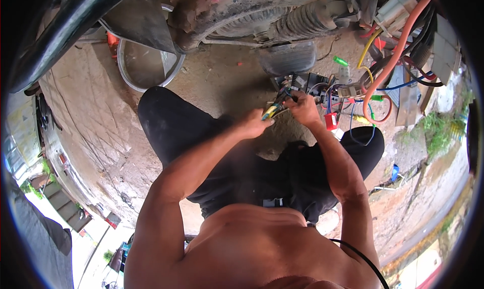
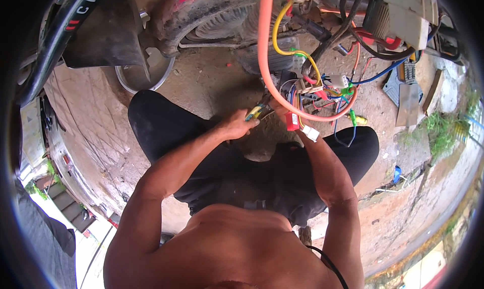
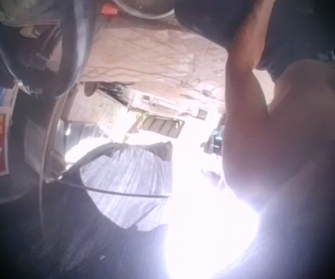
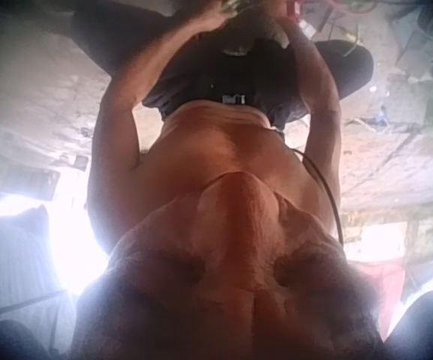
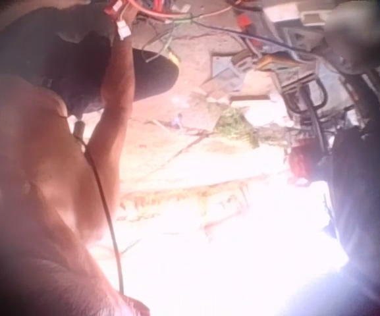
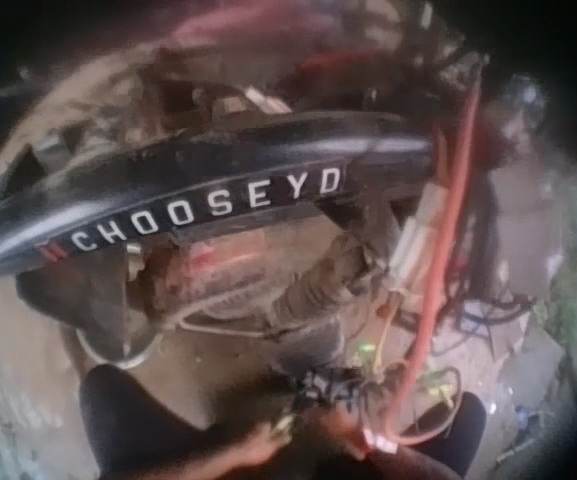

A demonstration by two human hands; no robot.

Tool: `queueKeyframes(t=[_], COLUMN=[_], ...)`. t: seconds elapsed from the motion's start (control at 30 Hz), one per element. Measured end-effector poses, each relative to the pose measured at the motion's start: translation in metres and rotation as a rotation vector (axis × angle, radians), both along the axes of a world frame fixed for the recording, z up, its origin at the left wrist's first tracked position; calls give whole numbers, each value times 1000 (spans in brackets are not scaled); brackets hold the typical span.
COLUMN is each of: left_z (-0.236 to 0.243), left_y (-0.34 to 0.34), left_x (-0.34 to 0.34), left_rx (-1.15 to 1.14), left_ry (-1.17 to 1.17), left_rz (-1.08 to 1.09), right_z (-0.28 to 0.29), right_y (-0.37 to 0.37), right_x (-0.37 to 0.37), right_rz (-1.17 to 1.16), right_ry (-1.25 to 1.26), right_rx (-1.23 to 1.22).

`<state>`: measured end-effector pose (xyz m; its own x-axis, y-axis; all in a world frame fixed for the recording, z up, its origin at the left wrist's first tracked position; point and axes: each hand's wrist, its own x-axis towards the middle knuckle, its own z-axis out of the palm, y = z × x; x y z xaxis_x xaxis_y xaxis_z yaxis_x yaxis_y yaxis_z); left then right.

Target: The person repairs electric scooter wiring by cutting and stripping wires using pliers, connecting wire ends together by hand, and plugging wire harness connectors into each other.

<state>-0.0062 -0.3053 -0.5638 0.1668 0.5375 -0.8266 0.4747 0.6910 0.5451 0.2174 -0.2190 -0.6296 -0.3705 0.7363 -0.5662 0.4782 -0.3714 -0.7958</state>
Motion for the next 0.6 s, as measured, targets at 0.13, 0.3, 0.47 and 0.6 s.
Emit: queueKeyframes(t=[0.13, 0.3, 0.47, 0.6], left_z=[23, 9, -9, 29], left_y=[13, 6, -6, 13], left_x=[6, 3, 5, 16], left_rx=[-6, -11, 88, 20], left_ry=[-9, 14, 106, 84], left_rz=[-36, -29, -34, 6], right_z=[12, 49, 37, -34], right_y=[-1, 2, 1, -7], right_x=[1, -13, -11, 11], right_rz=[189, 210, 311, 45], right_ry=[-182, -149, -168, 42], right_rx=[360, 429, 529, 172])
